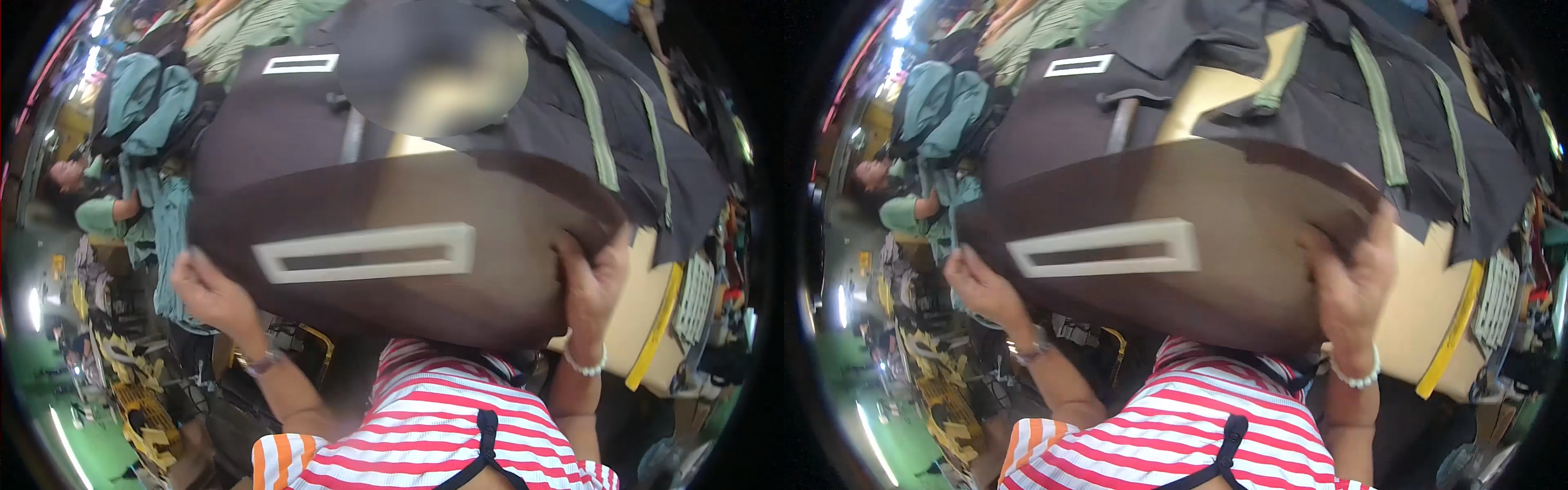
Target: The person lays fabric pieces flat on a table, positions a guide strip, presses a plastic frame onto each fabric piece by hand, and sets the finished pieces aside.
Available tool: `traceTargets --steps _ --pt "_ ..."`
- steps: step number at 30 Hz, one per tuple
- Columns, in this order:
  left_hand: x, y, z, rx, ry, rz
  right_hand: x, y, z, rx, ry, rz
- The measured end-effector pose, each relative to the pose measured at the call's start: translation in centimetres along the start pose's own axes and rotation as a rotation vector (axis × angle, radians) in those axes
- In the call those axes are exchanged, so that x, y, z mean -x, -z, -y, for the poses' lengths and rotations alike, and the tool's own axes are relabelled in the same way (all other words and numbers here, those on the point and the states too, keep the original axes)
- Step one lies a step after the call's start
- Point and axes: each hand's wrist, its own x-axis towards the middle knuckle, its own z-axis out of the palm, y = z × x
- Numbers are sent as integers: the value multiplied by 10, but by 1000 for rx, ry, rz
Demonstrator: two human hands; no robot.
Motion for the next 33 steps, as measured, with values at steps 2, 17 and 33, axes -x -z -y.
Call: traceTargets --steps 2,17,33 --pt "-54 6 45 -95 -154 -82 -30 -54 13 -45 166 161" --pt "-203 -255 154 -147 -416 317 -133 -244 -21 -121 88 245" --pt "-143 -359 75 -144 -104 514 -197 -252 -70 89 204 -10"
